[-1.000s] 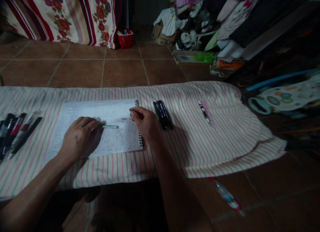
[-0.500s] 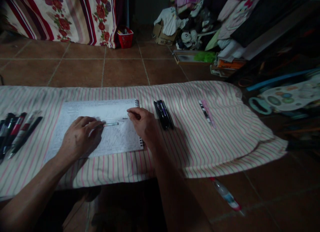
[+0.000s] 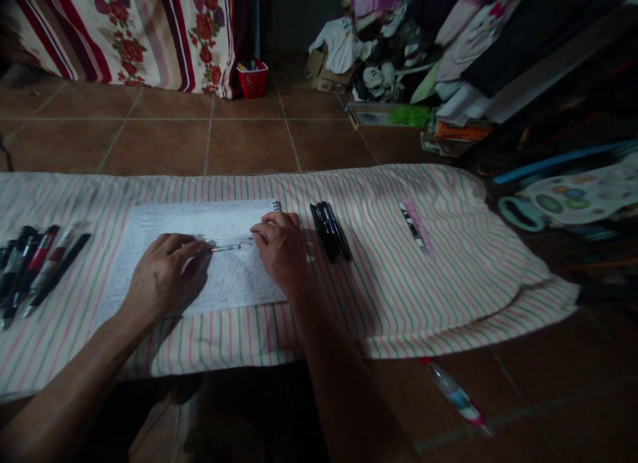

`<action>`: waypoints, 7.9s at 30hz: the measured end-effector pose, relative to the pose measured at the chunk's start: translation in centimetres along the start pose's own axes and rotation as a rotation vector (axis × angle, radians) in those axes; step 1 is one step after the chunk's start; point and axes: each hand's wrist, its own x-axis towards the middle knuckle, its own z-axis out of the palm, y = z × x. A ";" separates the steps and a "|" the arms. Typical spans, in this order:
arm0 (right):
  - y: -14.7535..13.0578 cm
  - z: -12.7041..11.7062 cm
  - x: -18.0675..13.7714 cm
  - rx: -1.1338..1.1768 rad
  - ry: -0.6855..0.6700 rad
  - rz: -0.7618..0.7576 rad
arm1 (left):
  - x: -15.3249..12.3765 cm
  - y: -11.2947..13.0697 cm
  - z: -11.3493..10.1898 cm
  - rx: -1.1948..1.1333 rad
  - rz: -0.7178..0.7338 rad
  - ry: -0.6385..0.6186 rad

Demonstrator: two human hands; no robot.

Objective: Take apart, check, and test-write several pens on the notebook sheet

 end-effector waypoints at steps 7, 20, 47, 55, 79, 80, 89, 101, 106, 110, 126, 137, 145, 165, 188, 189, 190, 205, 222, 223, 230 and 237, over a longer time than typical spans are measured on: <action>-0.1 0.5 -0.1 -0.036 -0.042 -0.076 | 0.2 0.4 0.0 -0.010 -0.014 0.000; 0.1 1.0 -0.1 -0.049 -0.047 -0.091 | 0.2 0.5 0.1 -0.028 -0.037 -0.020; 0.2 0.8 0.3 -0.031 0.010 -0.094 | 0.3 0.2 -0.1 -0.022 -0.110 0.024; 0.3 -0.3 0.2 -0.007 0.017 -0.150 | 0.6 0.3 -0.2 -0.015 -0.088 0.063; -1.1 -1.1 0.7 1.044 -0.007 0.435 | 1.1 1.5 0.3 -0.257 -0.113 0.186; -1.2 -1.1 0.7 1.093 -0.008 0.467 | 1.1 1.6 0.3 -0.271 -0.113 0.191; -1.5 -1.2 0.6 1.292 -0.055 0.627 | 1.4 2.3 0.5 -0.333 -0.129 0.178; 0.1 -1.6 0.5 0.990 0.147 0.563 | 1.0 1.4 0.8 -0.146 -0.069 0.020; 0.3 -1.7 0.3 0.923 0.151 0.517 | 0.8 1.3 1.0 -0.088 -0.066 -0.011; 0.5 -1.6 0.3 0.883 0.156 0.492 | 0.8 1.3 1.2 -0.074 -0.067 -0.007; -0.1 -1.5 0.4 0.930 0.184 0.456 | 0.9 1.2 0.8 -0.190 -0.111 0.013; -0.3 -1.5 0.5 0.982 0.216 0.482 | 1.0 1.3 0.7 -0.224 -0.130 0.023; -0.5 -1.6 0.5 0.965 0.215 0.474 | 1.0 1.5 0.6 -0.222 -0.167 0.018; -1.4 -0.7 0.4 0.994 0.154 0.425 | 1.0 1.9 0.5 -0.315 -0.231 0.028; -3.3 0.6 -0.3 1.110 -0.114 0.504 | 1.3 2.1 -0.5 -0.655 -0.324 -0.129; -3.3 0.7 -0.3 1.118 -0.123 0.510 | 1.3 2.1 -0.5 -0.655 -0.320 -0.128; -3.3 0.7 -0.3 1.124 -0.131 0.518 | 1.3 2.1 -0.4 -0.659 -0.319 -0.121; -3.8 1.0 -0.4 1.145 -0.209 0.525 | 1.4 2.4 -0.3 -0.739 -0.454 -0.140; -3.0 0.9 -0.4 1.097 -0.251 0.481 | 1.4 2.5 -0.5 -0.622 -0.489 -0.094; -2.6 0.7 -0.3 1.032 -0.193 0.459 | 1.4 2.4 -0.5 -0.612 -0.500 -0.091; 0.0 -0.4 -0.2 0.385 0.037 0.185 | 1.2 2.0 -0.4 -0.558 -0.579 -0.092; -0.8 0.6 -0.7 -0.006 -0.073 -0.014 | 1.3 1.9 -0.6 -0.531 -0.636 -0.131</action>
